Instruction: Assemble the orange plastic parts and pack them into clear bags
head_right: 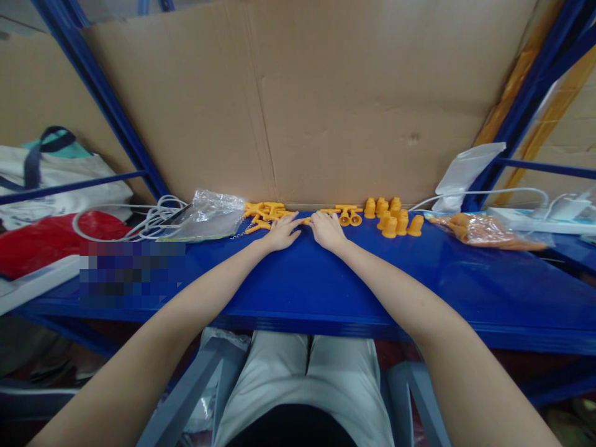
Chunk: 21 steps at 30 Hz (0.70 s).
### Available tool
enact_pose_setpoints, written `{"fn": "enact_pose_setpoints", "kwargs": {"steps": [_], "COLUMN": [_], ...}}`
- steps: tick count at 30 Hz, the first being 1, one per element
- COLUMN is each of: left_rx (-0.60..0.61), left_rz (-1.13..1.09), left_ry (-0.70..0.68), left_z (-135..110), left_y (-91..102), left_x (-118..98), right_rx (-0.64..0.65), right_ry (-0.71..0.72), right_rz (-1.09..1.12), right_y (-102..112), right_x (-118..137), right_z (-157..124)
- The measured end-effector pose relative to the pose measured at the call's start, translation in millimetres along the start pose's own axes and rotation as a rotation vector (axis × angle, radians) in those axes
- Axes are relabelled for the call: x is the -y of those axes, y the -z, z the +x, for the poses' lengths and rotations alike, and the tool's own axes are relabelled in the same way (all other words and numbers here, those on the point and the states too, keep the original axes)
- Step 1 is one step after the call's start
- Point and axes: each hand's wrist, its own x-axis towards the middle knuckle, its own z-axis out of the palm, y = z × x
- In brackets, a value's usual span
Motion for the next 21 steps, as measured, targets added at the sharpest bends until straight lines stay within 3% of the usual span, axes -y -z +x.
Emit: {"fn": "enact_pose_setpoints", "kwargs": {"steps": [9,16,21], "left_rx": [-0.166,-0.177,-0.146], "left_rz": [-0.058,-0.086,-0.038], "left_ry": [0.136,0.085,0.043], "left_z": [-1,-3,-3], "left_y": [4.8,13.6,13.4], "left_x": [1,-1,-2], "right_rx": [-0.209,-0.201,-0.207], "right_ry": [0.253,0.487,0.545], "right_rz": [-0.061,-0.034,-0.035], "right_y": [1,-4,-4], "right_x": [-3,-6,-7], "right_z": [-2,-1,-2]}}
